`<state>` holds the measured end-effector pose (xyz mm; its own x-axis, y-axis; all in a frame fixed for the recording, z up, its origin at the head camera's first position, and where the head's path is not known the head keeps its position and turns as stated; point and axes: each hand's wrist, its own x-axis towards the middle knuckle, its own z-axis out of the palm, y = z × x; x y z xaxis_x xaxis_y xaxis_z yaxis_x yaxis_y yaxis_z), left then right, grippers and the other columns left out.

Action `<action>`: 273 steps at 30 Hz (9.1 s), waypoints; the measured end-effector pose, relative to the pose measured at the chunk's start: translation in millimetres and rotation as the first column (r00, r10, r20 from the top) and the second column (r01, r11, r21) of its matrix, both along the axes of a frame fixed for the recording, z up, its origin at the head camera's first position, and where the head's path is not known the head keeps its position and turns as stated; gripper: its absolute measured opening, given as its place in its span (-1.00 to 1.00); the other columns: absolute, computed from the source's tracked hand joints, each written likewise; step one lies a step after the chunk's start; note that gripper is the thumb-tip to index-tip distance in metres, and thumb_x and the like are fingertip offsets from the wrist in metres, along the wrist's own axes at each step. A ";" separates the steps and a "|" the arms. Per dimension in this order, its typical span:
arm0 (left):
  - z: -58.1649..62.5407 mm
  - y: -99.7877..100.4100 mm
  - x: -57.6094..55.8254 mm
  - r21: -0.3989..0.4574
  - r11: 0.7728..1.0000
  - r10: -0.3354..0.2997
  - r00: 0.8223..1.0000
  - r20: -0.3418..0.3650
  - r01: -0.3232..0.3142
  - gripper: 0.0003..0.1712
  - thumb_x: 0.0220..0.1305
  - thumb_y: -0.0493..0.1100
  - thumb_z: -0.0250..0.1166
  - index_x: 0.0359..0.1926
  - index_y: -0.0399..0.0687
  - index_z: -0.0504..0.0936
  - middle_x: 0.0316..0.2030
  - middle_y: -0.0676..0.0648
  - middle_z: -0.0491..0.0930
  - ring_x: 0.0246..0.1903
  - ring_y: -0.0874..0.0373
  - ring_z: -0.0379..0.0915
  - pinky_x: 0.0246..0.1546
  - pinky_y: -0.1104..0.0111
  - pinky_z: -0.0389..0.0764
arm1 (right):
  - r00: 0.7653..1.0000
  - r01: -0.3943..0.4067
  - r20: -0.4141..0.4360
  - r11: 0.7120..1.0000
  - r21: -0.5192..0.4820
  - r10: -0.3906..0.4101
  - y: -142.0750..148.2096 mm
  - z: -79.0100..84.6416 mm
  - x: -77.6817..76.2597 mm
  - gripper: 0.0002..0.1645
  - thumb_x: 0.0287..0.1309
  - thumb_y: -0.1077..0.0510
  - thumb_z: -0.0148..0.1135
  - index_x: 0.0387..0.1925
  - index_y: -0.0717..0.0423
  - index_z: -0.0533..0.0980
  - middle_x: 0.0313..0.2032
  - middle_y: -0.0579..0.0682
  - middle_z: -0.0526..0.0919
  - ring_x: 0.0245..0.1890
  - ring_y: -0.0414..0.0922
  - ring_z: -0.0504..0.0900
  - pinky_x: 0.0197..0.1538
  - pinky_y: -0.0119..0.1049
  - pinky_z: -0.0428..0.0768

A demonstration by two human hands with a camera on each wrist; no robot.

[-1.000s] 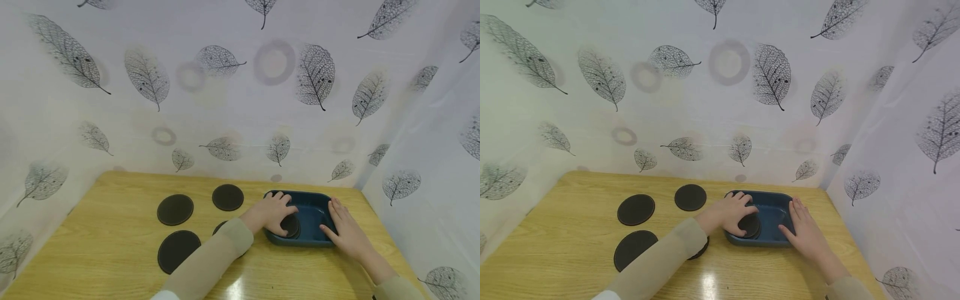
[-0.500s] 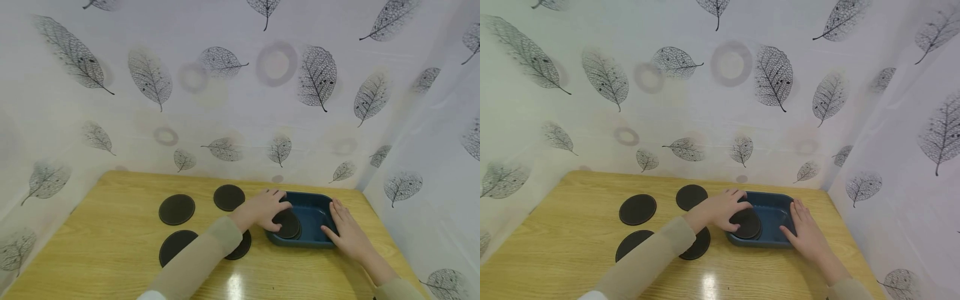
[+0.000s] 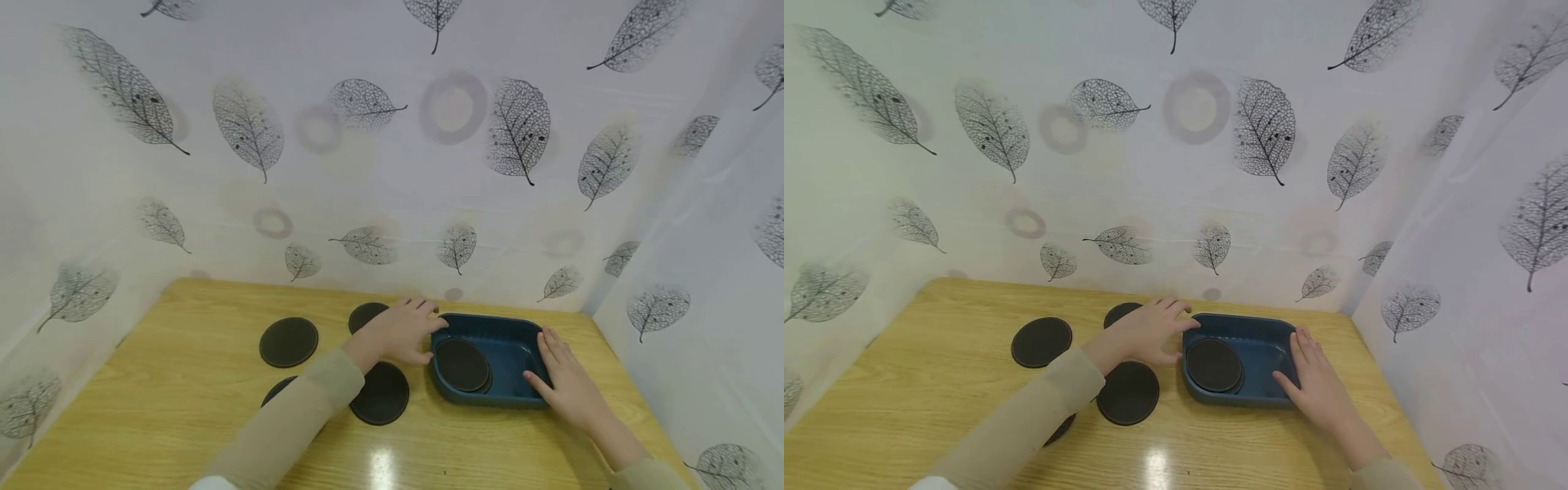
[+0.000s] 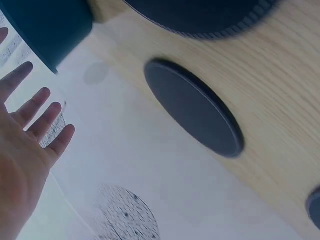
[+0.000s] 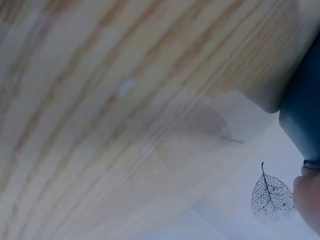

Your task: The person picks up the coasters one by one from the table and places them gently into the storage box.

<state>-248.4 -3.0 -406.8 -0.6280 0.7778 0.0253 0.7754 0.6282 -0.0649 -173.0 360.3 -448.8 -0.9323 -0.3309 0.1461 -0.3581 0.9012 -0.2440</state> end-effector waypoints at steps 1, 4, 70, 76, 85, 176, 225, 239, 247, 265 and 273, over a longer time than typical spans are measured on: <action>-0.7 -3.9 -1.1 0.012 1.000 0.005 1.000 0.002 -0.005 -0.23 0.40 0.27 0.29 0.55 0.22 0.41 0.49 -0.08 0.38 0.50 -0.05 0.29 0.54 0.03 0.33 | 1.000 0.000 0.000 1.000 0.000 0.000 0.0 -0.1 -0.1 0.06 0.51 -0.13 0.20 0.61 0.51 -0.01 0.64 0.46 -0.06 0.68 0.35 -0.08 0.69 -0.25 -0.46; 0.2 -15.9 -3.0 0.047 0.999 0.022 1.000 0.018 -0.023 -0.23 0.37 0.24 0.32 0.53 0.18 0.44 0.48 -0.10 0.39 0.48 -0.07 0.31 0.51 -0.01 0.36 | 1.000 0.004 0.005 1.000 0.000 -0.004 0.0 -0.5 -0.5 0.06 0.52 -0.14 0.20 0.61 0.50 -0.01 0.64 0.46 -0.06 0.68 0.36 -0.07 0.71 -0.19 -0.42; -55.7 -209.9 27.4 0.082 0.961 0.260 0.963 0.065 -0.265 -0.26 0.26 0.16 0.42 0.38 -0.05 0.57 0.27 -0.30 0.51 0.29 -0.31 0.45 0.27 -0.27 0.52 | 0.998 -0.007 -0.059 1.000 -0.011 0.006 3.3 -4.3 -1.1 0.02 0.51 -0.09 0.21 0.60 0.51 0.03 0.63 0.46 0.01 0.69 0.31 -0.06 0.68 -0.33 -0.46; -55.6 -210.7 27.8 0.091 0.952 0.282 0.954 0.100 -0.291 -0.23 0.23 0.12 0.42 0.41 -0.04 0.54 0.32 -0.32 0.46 0.29 -0.36 0.43 0.15 -0.33 0.57 | 0.998 -0.012 -0.067 1.000 -0.020 0.011 3.6 -5.3 -1.5 0.02 0.51 -0.09 0.21 0.60 0.50 0.03 0.63 0.46 0.01 0.69 0.30 -0.06 0.68 -0.33 -0.45; -60.8 -214.5 26.0 0.114 0.951 0.276 0.956 0.096 -0.287 -0.19 0.11 0.07 0.44 0.41 0.00 0.53 0.31 -0.31 0.44 0.28 -0.38 0.42 0.10 -0.42 0.54 | 0.997 -0.015 -0.074 1.000 -0.023 0.013 4.0 -5.2 -1.5 0.01 0.53 -0.12 0.18 0.61 0.49 0.03 0.64 0.44 0.00 0.69 0.30 -0.05 0.69 -0.32 -0.44; 13.7 -21.0 -1.2 -0.076 0.993 -0.097 0.991 -0.090 0.090 -0.05 0.14 0.36 0.40 0.52 0.24 0.42 0.42 -0.12 0.42 0.37 -0.09 0.34 0.32 -0.08 0.47 | 0.997 -0.014 -0.077 0.999 -0.029 0.012 2.0 -3.0 -1.7 0.00 0.51 -0.09 0.21 0.59 0.52 0.07 0.62 0.48 0.03 0.66 0.35 0.01 0.71 -0.26 -0.38; -15.5 96.0 8.1 -0.202 0.976 -0.080 0.997 0.005 0.080 -0.15 0.34 0.49 0.25 0.56 0.46 0.33 0.49 0.04 0.34 0.41 0.08 0.32 0.33 0.13 0.49 | 0.997 -0.005 -0.075 0.999 -0.052 0.001 2.4 -5.9 -1.5 -0.02 0.50 -0.05 0.23 0.59 0.51 0.07 0.63 0.45 0.02 0.68 0.32 -0.03 0.73 -0.13 -0.32; -12.0 91.6 8.1 -0.204 0.973 -0.117 0.992 -0.043 0.106 -0.24 0.44 0.43 0.19 0.55 0.38 0.37 0.55 0.01 0.32 0.49 0.08 0.31 0.42 0.19 0.46 | 0.997 -0.002 -0.072 0.999 -0.042 -0.001 2.7 -4.4 -3.6 0.00 0.51 -0.09 0.22 0.59 0.51 0.06 0.62 0.47 0.03 0.66 0.36 -0.01 0.74 -0.09 -0.31; -5.4 83.1 13.6 -0.195 0.976 -0.116 0.990 -0.078 0.099 -0.30 0.50 0.34 0.18 0.55 0.36 0.37 0.57 0.01 0.31 0.51 0.09 0.30 0.47 0.18 0.43 | 0.996 -0.004 -0.084 0.999 -0.036 0.001 4.5 -7.0 -3.5 0.01 0.51 -0.10 0.21 0.59 0.51 0.05 0.62 0.46 0.02 0.67 0.34 -0.03 0.73 -0.13 -0.34; 15.7 42.0 11.2 -0.111 0.989 -0.095 0.995 -0.019 0.092 -0.35 0.55 0.19 0.21 0.56 0.25 0.37 0.57 -0.08 0.29 0.56 0.01 0.25 0.56 0.06 0.34 | 0.995 -0.014 -0.104 0.999 -0.039 0.010 1.8 -7.4 -1.9 0.00 0.48 -0.05 0.25 0.58 0.54 0.08 0.61 0.48 0.05 0.67 0.34 0.00 0.73 -0.15 -0.32; 17.1 13.6 2.4 -0.029 0.998 -0.048 0.999 -0.024 0.047 -0.35 0.51 0.16 0.26 0.52 0.17 0.43 0.50 -0.10 0.38 0.52 -0.03 0.29 0.54 0.05 0.36 | 0.994 -0.017 -0.106 0.999 -0.040 0.012 3.3 -8.6 -1.5 0.00 0.50 -0.08 0.23 0.57 0.54 0.08 0.60 0.49 0.06 0.67 0.33 -0.01 0.72 -0.20 -0.36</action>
<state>-246.1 10.7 -389.6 -0.5900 0.8072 0.0181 0.8021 0.5885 -0.1015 -174.5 363.6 -457.4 -0.9060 -0.3362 0.2574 -0.3970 0.8857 -0.2405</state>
